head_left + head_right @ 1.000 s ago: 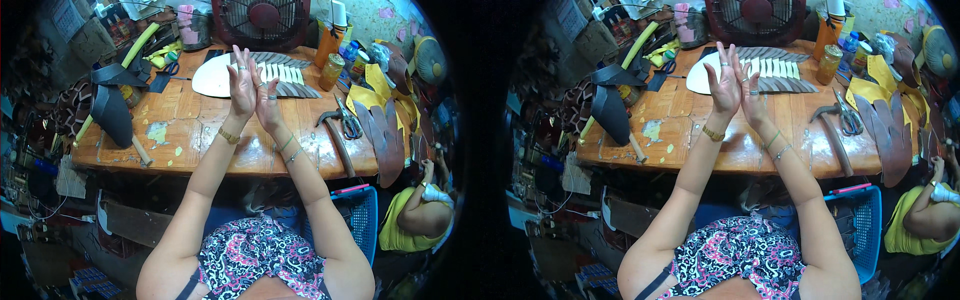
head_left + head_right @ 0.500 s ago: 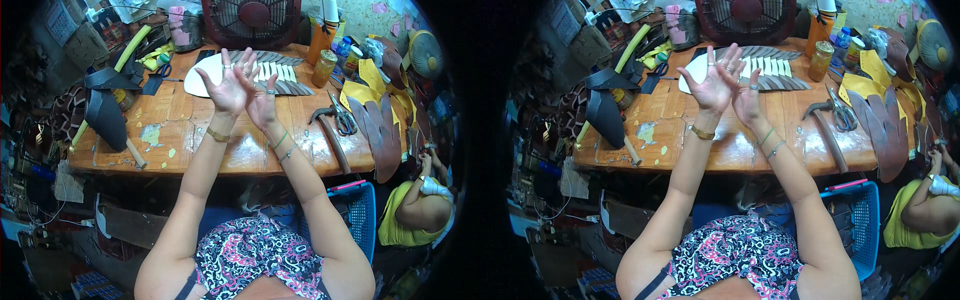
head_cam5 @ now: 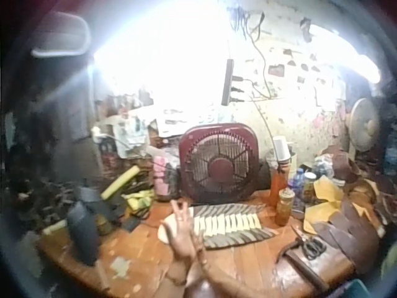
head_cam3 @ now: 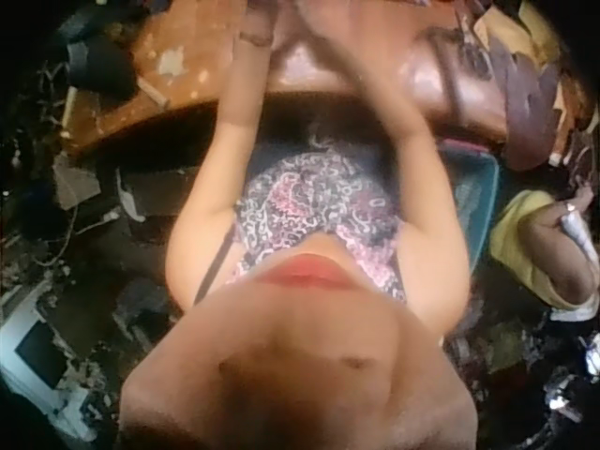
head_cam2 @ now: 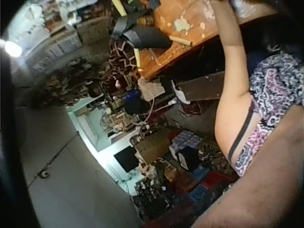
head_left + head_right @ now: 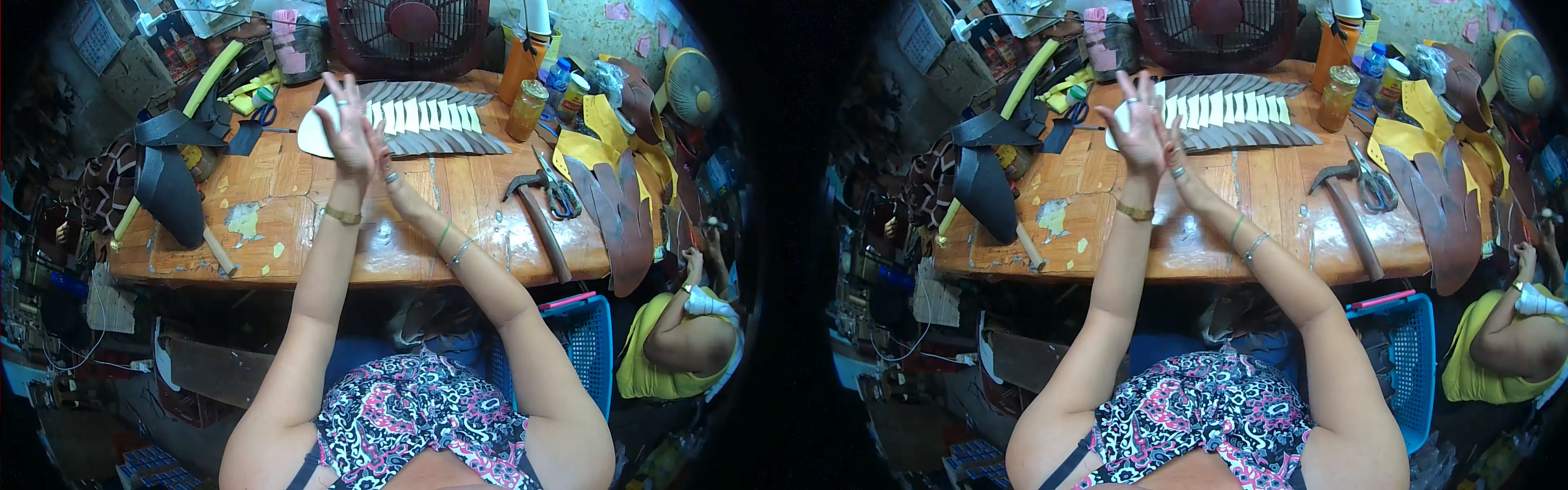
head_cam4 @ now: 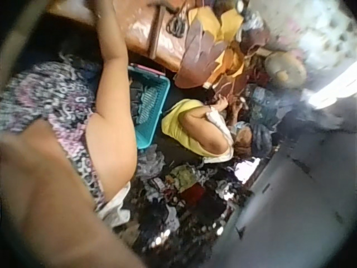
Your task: Applying glue to shoe components and stacking leather pieces.
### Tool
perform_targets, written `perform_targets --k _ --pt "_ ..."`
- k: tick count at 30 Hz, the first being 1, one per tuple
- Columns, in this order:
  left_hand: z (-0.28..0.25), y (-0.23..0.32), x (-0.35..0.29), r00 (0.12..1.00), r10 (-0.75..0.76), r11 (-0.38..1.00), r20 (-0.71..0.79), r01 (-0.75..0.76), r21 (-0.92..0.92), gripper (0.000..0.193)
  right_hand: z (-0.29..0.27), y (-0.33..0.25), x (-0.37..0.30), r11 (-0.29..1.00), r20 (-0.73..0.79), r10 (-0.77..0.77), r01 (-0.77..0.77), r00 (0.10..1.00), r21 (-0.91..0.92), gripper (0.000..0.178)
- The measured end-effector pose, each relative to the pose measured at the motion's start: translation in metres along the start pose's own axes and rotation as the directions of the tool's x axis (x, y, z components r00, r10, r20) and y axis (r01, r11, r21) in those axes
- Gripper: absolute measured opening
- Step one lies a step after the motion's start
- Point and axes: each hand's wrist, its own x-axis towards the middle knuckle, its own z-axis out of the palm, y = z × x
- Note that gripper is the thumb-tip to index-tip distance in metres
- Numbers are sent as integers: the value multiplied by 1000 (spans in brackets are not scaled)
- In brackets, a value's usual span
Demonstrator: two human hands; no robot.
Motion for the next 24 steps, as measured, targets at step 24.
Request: perform_targets --k 24 --pt "-29 -14 11 978 98 994 -185 -88 63 102 16 16 -19 917 307 -73 185 949 -353 92"
